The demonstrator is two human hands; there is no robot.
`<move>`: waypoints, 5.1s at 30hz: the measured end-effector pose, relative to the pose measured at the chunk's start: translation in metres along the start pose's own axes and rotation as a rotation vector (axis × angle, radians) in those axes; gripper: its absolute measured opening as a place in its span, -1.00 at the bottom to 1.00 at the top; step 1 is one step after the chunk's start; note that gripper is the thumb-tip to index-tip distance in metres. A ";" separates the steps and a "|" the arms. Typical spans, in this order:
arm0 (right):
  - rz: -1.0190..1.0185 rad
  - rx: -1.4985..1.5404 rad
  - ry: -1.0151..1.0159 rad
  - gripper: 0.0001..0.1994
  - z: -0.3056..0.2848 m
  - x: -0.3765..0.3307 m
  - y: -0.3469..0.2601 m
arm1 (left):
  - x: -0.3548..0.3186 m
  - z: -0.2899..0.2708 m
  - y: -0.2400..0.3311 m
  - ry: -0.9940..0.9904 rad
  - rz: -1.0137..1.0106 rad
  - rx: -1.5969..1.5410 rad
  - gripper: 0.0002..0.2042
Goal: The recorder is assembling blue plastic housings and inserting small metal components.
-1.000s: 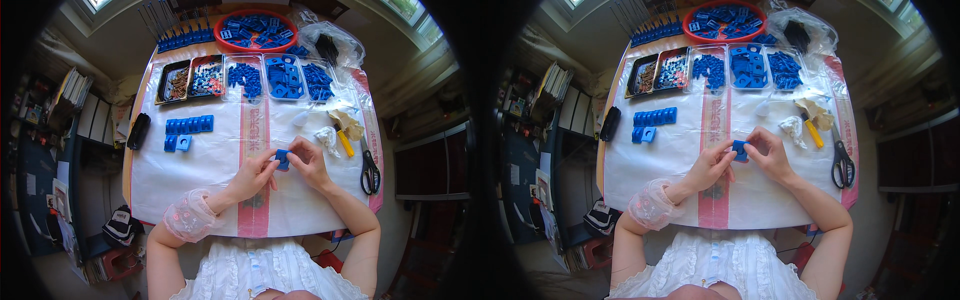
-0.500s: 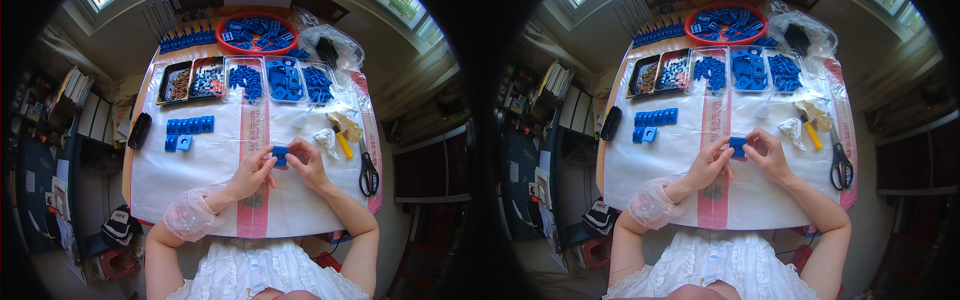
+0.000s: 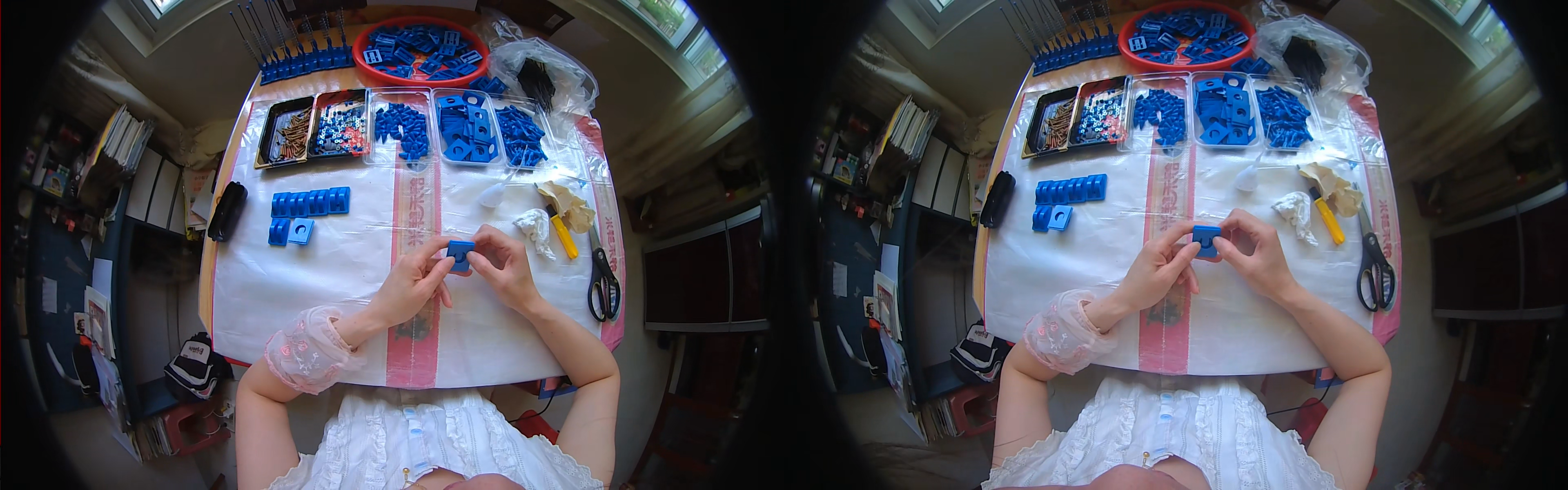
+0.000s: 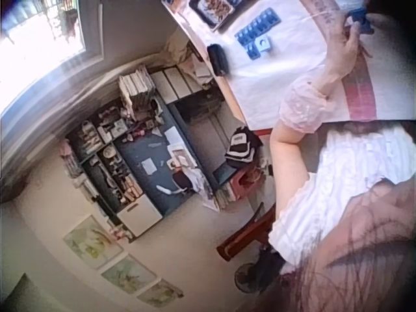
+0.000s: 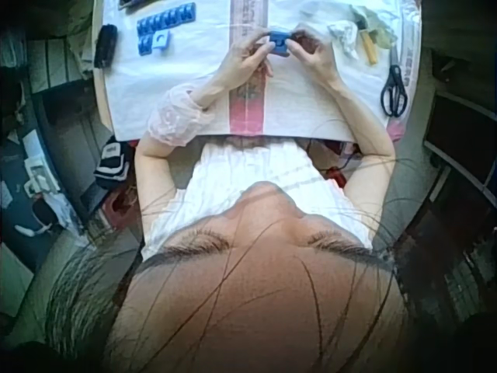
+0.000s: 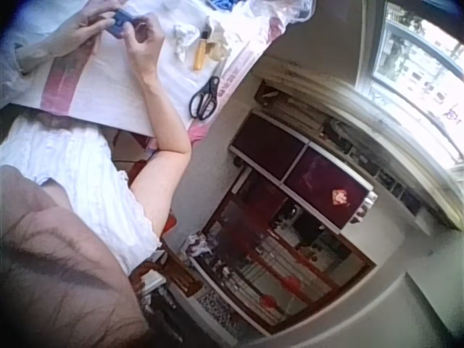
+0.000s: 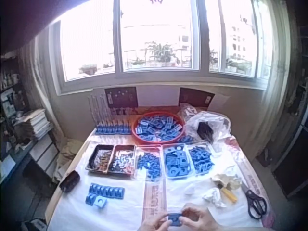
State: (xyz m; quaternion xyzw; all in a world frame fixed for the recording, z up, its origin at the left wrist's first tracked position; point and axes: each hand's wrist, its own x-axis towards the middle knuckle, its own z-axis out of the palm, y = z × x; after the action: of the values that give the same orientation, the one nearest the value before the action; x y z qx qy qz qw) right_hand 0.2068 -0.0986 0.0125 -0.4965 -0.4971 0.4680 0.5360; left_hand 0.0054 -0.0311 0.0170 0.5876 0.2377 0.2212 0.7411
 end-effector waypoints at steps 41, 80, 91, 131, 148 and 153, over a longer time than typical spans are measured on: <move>-0.023 -0.041 -0.002 -0.89 -0.003 -0.002 0.006 | -0.001 0.001 0.000 0.016 0.014 0.016 -0.66; -0.042 -0.170 0.006 -0.89 -0.002 -0.002 0.006 | -0.003 0.003 0.002 -0.008 0.025 0.173 -0.66; -0.033 -0.152 0.001 -0.91 -0.002 -0.002 0.005 | -0.004 0.004 0.002 -0.003 0.044 0.171 -0.68; 0.009 -0.105 -0.027 -0.83 -0.005 -0.003 0.010 | 0.000 0.001 -0.001 0.051 -0.011 -0.063 -0.69; 0.015 -0.031 -0.024 -0.86 -0.003 -0.004 0.012 | 0.000 -0.001 -0.005 0.033 -0.023 -0.061 -0.68; 0.019 -0.025 -0.036 -0.86 -0.004 -0.004 0.014 | 0.000 -0.001 -0.004 0.030 -0.029 -0.078 -0.69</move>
State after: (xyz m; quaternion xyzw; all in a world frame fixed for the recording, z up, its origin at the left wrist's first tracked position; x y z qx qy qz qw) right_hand 0.2108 -0.1017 -0.0015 -0.4994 -0.5077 0.4756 0.5164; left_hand 0.0046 -0.0310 0.0126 0.5516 0.2484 0.2282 0.7629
